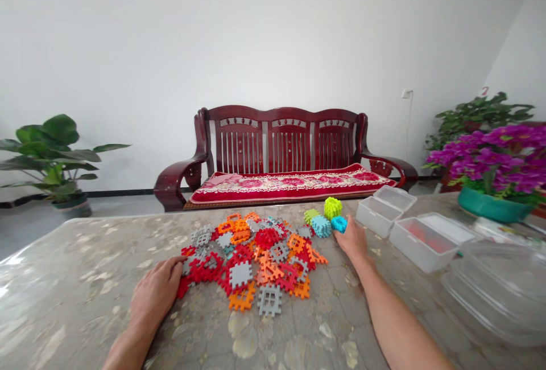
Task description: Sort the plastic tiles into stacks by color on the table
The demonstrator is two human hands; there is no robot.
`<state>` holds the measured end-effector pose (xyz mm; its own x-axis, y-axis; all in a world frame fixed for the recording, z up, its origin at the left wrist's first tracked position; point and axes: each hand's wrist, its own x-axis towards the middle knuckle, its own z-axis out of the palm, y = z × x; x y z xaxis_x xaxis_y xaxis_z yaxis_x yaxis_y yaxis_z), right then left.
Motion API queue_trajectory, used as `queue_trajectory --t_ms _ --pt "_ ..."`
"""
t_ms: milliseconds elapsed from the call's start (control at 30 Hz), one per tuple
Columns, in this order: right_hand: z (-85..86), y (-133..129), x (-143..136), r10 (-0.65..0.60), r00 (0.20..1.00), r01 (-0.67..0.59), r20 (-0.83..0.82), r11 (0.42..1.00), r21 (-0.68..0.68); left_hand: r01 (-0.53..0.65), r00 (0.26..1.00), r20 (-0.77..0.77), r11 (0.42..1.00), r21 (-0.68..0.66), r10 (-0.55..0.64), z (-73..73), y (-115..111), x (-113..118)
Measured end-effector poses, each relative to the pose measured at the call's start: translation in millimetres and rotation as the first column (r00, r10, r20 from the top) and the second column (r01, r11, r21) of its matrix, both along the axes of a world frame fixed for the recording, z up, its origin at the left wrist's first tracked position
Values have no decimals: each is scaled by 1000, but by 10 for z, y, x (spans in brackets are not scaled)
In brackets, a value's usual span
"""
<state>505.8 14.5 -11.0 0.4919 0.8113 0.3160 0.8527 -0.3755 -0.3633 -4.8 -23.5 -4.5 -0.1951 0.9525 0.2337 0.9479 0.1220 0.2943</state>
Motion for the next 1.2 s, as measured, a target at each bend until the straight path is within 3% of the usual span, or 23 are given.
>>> queue_trajectory --t_ms 500,1200 --pt "109 34 -19 -24 997 30 80 996 -80 -6 1000 -1 1000 -12 6 -23 10 -16" --pt "-5 257 45 -8 987 19 160 997 -69 4 1000 6 1000 4 -4 -41 21 -40"
